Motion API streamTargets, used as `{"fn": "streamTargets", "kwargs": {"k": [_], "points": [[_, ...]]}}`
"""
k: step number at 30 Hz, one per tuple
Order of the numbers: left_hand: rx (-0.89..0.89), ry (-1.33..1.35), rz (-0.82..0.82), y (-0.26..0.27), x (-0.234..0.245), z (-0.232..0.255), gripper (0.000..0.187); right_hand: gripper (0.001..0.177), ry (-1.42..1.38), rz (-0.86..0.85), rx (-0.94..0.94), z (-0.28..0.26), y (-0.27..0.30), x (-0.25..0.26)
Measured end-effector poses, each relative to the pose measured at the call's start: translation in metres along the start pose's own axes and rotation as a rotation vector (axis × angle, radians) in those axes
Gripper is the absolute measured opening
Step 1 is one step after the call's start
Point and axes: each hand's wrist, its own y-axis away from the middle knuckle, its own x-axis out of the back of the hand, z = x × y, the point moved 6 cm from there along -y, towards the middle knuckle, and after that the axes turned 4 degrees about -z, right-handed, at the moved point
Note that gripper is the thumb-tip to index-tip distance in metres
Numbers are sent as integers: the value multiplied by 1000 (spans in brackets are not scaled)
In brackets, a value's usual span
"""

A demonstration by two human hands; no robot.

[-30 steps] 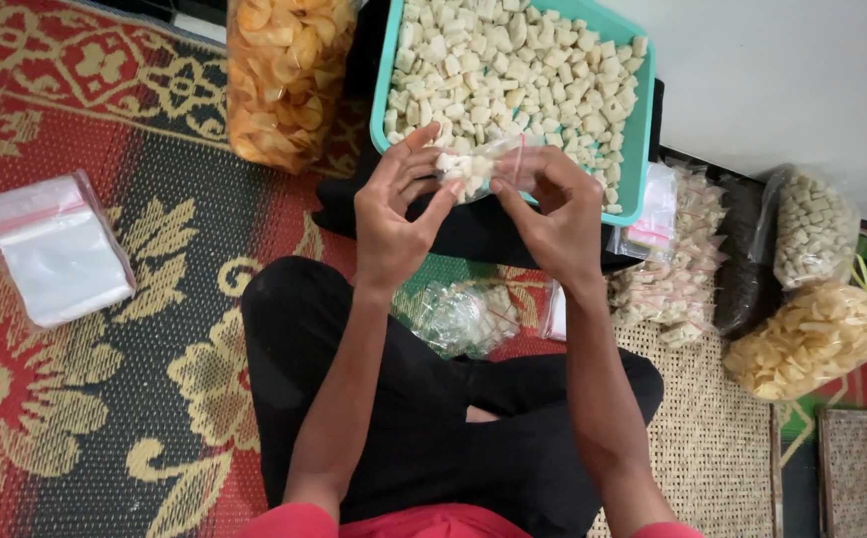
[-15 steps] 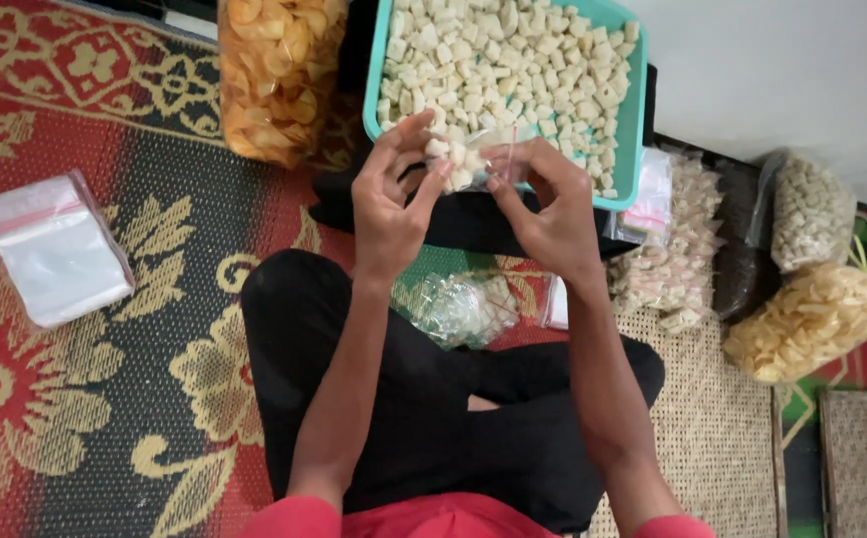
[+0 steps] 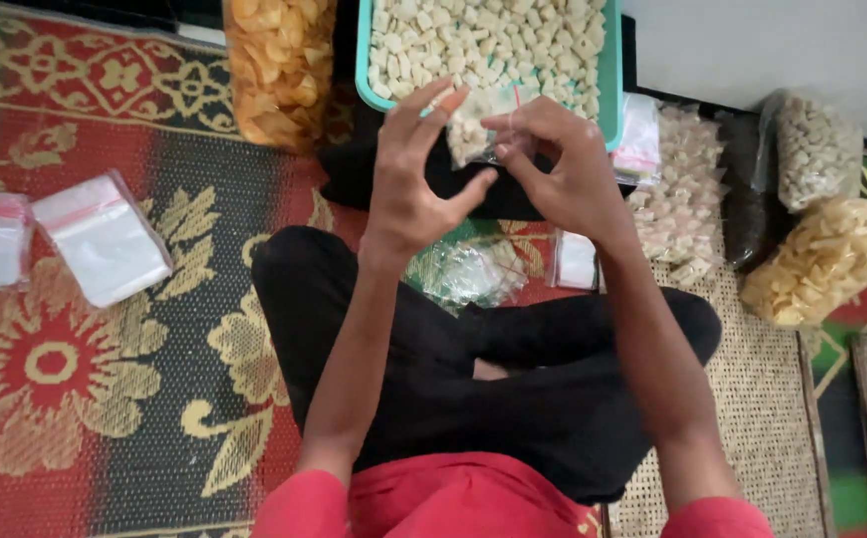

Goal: Manually filling small plastic bags with bite-sized snack pieces from a tray while sitting on the floor.

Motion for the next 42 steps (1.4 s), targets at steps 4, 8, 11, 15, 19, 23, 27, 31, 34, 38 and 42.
{"fn": "streamTargets", "kwargs": {"k": [4, 8, 11, 15, 19, 23, 27, 31, 34, 38, 42], "points": [[12, -35, -45, 13, -12, 1, 81, 22, -3, -73, -8, -7, -2, 4], [38, 92, 45, 18, -14, -5, 78, 23, -175, -248, 107, 7, -4, 5], [79, 179, -9, 10, -10, -9, 78, 32, -221, -342, 32, 10, -6, 2], [131, 293, -145, -1, -7, -19, 76, 43, -347, -433, -11, 16, -10, 4], [172, 285, -187, -10, -5, -36, 75, 40, -362, -448, 59, 35, -26, 11], [145, 123, -185, -19, 4, -37, 75, 20, -259, -441, 45, 58, -46, 13], [139, -154, -149, -38, 12, -13, 58, 10, -93, -300, 44, 64, -72, 17], [126, -245, -98, -43, 0, -29, 53, 12, -202, -213, 15, 86, -82, 16], [116, -181, -39, -49, -7, -42, 44, 9, -262, -123, 112, 102, -85, 23], [69, -234, 40, -65, -2, -56, 40, 11, -467, -12, 141, 127, -100, 34], [20, -173, 101, -87, 5, -77, 49, 13, -141, 77, 286, 130, -125, 21]]}}
